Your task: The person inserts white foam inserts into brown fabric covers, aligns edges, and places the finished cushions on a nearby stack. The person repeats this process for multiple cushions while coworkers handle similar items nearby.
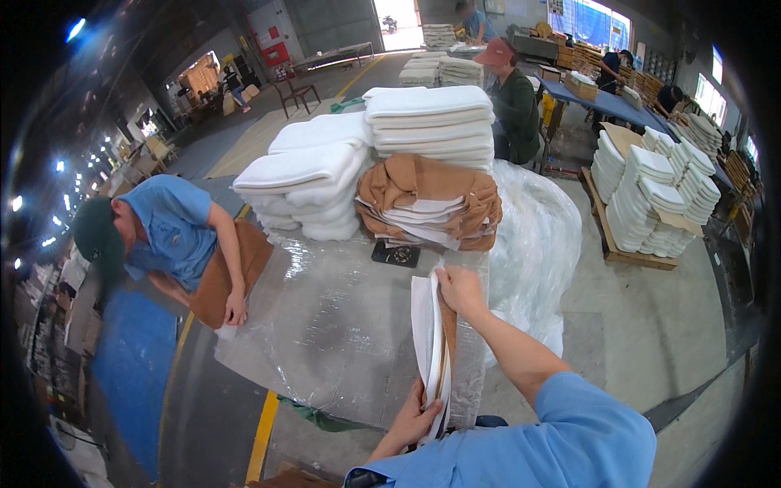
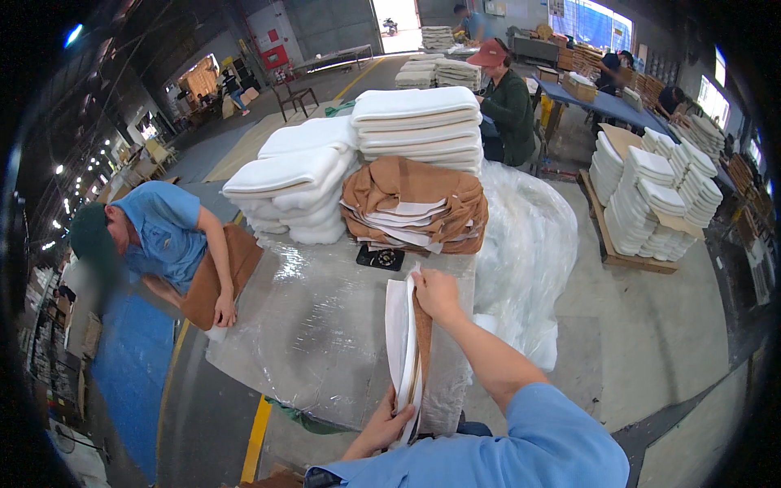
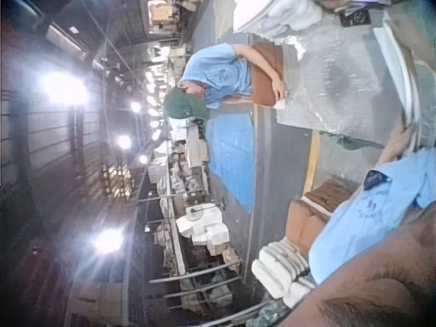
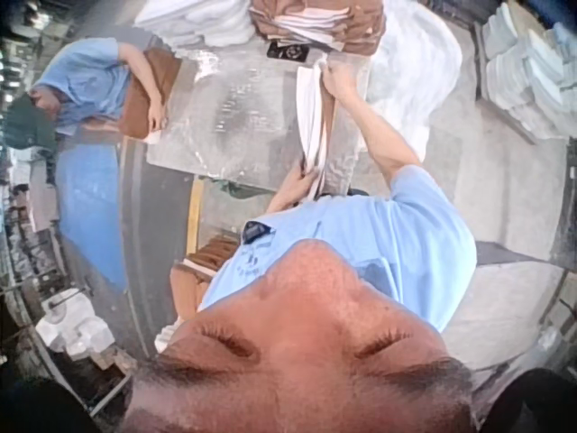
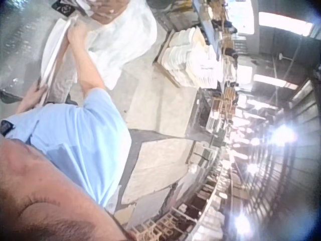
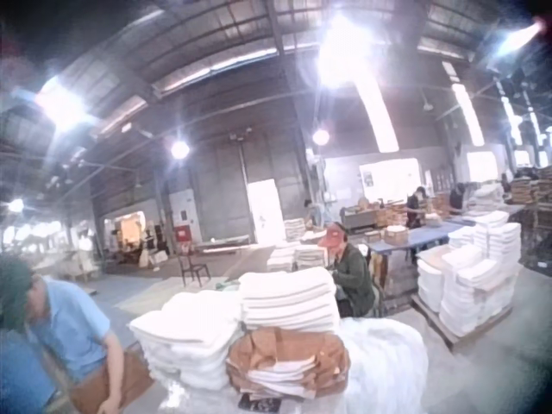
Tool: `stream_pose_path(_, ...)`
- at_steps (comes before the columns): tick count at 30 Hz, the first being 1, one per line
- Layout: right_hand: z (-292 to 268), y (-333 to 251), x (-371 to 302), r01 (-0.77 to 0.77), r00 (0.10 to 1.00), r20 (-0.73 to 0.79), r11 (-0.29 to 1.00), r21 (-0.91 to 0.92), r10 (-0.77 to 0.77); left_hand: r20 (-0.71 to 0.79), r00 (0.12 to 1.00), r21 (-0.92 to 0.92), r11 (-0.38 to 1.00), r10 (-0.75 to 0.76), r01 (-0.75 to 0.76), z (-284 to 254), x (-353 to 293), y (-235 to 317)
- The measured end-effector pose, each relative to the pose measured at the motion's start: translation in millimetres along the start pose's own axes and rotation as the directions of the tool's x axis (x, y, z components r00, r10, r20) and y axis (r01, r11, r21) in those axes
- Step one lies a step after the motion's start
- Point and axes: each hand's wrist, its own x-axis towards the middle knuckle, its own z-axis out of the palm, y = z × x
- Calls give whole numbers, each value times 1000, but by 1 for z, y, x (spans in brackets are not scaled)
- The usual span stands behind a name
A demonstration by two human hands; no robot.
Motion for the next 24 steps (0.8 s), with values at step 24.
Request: stream_pose_path(24,-13,-51,21,386,895,143,895,223,-422,-98,995,-156,988,-31,15,-20,5,1)
